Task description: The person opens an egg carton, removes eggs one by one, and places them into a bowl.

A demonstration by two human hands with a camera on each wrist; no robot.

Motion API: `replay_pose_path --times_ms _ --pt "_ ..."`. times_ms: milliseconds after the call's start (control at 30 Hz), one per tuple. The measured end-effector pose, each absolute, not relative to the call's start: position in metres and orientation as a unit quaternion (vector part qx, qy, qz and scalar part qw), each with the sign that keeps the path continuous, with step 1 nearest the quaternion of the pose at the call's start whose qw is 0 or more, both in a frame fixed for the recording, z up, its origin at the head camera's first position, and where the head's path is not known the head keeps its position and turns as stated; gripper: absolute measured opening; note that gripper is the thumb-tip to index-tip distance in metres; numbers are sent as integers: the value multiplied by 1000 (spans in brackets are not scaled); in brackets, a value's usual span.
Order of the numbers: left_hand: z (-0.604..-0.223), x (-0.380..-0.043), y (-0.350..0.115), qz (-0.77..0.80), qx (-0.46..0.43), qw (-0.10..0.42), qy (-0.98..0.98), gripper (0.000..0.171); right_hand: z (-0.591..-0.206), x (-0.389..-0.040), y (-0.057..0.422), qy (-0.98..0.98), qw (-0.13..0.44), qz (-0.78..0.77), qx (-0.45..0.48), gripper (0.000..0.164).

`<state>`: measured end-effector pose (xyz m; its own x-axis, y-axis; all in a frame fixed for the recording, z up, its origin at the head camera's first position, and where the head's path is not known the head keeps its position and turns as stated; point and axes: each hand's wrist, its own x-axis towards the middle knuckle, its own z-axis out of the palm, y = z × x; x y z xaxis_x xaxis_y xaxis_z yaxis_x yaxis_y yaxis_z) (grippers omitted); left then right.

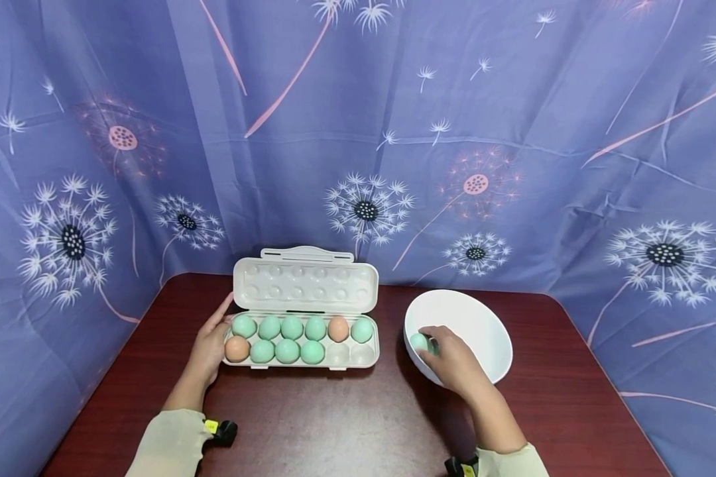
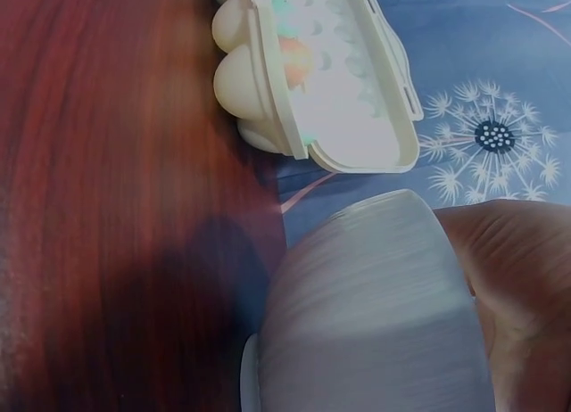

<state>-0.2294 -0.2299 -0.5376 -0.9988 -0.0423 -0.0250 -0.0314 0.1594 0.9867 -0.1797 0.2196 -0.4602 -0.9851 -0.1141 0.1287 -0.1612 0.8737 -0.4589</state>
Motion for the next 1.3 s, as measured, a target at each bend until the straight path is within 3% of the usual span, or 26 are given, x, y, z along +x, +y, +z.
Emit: replay_pose_path --times_ms 500,1300 --pt "-539 -229 -230 -651 23 10 -758 50 -461 -187 223 -974 -7 213 76 34" --pt "-538 -230 -230 -659 25 2 -752 51 -467 -191 225 -977 -11 201 70 36"
